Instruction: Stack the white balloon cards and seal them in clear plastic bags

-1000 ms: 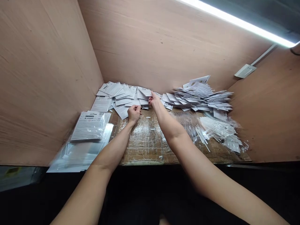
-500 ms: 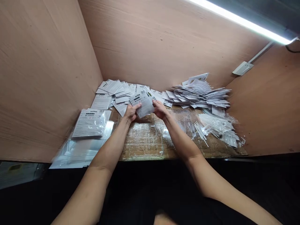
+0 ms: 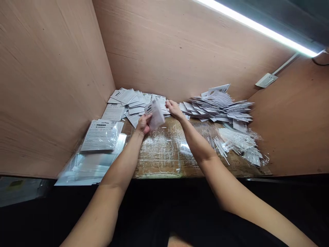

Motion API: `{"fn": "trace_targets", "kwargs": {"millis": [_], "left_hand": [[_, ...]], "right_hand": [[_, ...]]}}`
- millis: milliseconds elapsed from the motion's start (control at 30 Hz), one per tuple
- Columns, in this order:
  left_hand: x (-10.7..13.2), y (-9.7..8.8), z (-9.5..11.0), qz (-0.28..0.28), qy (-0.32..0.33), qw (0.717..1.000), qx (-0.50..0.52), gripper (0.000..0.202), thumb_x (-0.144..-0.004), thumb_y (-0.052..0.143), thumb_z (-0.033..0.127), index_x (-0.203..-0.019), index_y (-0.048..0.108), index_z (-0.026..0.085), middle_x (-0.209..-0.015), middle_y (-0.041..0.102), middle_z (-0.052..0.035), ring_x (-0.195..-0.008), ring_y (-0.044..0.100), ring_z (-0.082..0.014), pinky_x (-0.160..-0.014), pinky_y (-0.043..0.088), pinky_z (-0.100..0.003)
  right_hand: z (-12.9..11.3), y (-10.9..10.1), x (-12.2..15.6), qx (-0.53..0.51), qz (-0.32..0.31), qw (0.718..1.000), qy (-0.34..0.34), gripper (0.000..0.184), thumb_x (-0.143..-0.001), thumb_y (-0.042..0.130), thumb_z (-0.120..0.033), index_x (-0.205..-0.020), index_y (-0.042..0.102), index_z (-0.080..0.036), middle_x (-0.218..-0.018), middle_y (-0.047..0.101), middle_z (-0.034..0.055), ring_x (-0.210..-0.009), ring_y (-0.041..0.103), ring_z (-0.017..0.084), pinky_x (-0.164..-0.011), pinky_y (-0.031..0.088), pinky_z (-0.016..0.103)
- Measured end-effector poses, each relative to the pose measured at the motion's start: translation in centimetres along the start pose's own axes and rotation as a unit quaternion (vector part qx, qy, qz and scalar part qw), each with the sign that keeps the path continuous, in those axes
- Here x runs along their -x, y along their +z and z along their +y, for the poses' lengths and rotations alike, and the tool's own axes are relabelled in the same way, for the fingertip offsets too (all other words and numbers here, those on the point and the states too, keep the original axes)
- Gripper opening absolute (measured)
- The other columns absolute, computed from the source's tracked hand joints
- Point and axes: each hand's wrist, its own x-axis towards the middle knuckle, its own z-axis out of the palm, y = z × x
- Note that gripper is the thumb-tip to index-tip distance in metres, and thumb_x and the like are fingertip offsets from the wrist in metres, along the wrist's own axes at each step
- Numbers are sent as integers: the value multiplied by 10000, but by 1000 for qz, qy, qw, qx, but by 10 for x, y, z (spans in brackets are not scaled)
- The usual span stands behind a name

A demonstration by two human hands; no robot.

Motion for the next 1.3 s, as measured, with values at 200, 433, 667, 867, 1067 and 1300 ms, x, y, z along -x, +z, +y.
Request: {"fn": "trace_targets", "kwargs": {"millis": [200,433,667,867,1067,1300], "left_hand": [[-7,-14,19,34,-7,998,48,162,-809,719,381,-864,669,237,-1001,817,-129,-1204,786,-320,-1052,664,-493],[-12,-9,14,80,-29,996,3,260,-757,677,361,-965,706,208,-995,816,-108,-1146,794,-323,-1010,675,-453],[-8,-22,25,31,-45,998,-20,188,-818,621,437,-808,585,252,-1144,817,-186,-1284,755,-346,-1064,647,-504],[-8,-11,16,49,-51,996,-54,165,-833,660,298,-936,705,176,-963,833,-154,-1156,792,-374,-1047,655,-551],[-11,-13,11,126,10,988,-83,235,-711,824,157,-914,707,169,-823,813,-60,-961,835,-291,-985,694,-453],[-9,-13,10,38,-66,996,-42,257,-766,749,214,-1021,755,177,-893,841,-83,-998,844,-291,-1010,693,-438]], "right_hand": [[27,24,1,491,-72,844,-206,420,-1108,509,-258,-1475,675,-137,-1442,740,222,-1396,605,342,-1332,218,558],[61,20,27,503,-53,820,-268,728,-1047,694,-452,-1660,503,-110,-1714,497,256,-1581,425,395,-1331,235,521],[51,-8,17,488,-106,821,-278,558,-1125,308,-153,-1627,544,-92,-1713,531,222,-1574,490,328,-1344,223,522],[50,-7,62,407,-203,813,-363,461,-1168,334,-292,-1468,682,-252,-1658,610,120,-1616,455,275,-1378,175,540],[63,-28,67,439,-87,845,-292,825,-1002,674,-662,-1635,548,-147,-1757,465,219,-1669,329,413,-1366,182,589],[79,-45,82,516,-38,851,-95,376,-1092,495,-215,-1360,725,-86,-1393,736,290,-1272,679,375,-1105,479,460]]}}
